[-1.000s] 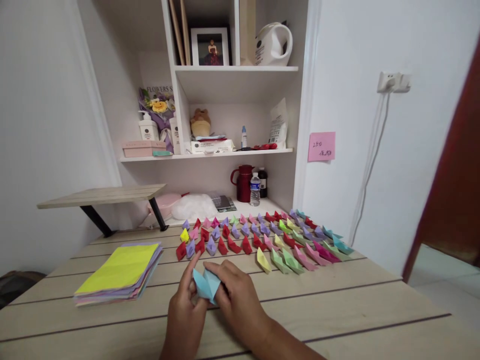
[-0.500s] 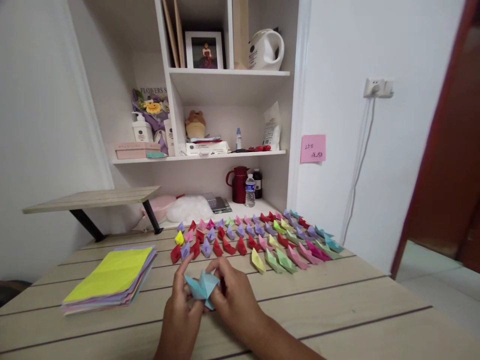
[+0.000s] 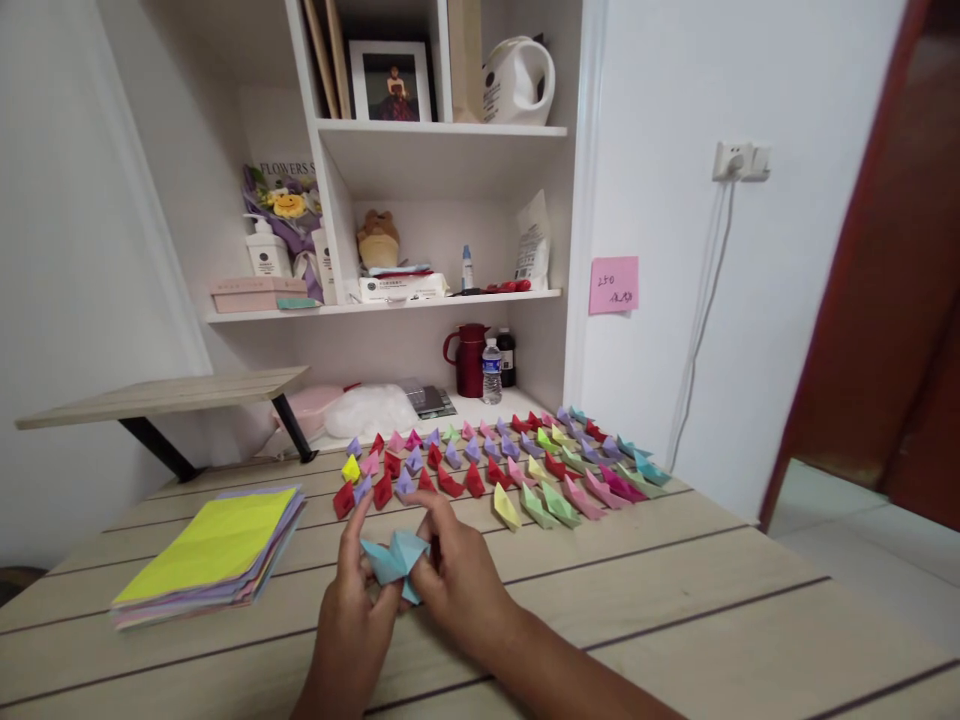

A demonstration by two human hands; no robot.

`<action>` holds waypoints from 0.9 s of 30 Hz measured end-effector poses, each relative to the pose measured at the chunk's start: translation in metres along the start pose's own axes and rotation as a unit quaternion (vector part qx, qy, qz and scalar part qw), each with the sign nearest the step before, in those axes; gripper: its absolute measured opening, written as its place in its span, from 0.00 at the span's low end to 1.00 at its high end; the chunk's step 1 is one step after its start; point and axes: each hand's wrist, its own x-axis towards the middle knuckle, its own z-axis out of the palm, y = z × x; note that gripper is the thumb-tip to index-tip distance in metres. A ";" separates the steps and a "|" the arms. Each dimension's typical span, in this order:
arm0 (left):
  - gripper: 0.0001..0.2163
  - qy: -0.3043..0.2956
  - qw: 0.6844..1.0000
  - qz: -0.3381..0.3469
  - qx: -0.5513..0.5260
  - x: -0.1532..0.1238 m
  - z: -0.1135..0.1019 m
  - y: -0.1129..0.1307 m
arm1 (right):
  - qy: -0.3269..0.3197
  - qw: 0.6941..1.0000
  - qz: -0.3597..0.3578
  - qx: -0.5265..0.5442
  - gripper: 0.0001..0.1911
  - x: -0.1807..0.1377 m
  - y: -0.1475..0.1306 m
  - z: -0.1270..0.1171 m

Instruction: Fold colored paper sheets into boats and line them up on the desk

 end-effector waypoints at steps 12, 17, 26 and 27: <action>0.40 0.041 0.980 0.037 0.191 -0.021 -0.020 0.004 | -0.052 0.990 0.111 -0.066 0.10 -0.016 -0.013 -0.004; 0.27 0.145 0.919 0.180 0.318 -0.092 -0.022 -0.013 | -0.158 0.959 0.142 -0.189 0.13 -0.073 -0.038 -0.016; 0.13 0.077 0.914 0.299 0.263 -0.130 -0.019 -0.012 | -0.117 0.970 0.052 -0.205 0.12 -0.120 -0.050 -0.024; 0.14 0.077 0.913 0.314 0.249 -0.130 -0.019 -0.012 | -0.112 0.972 0.050 -0.203 0.12 -0.122 -0.049 -0.025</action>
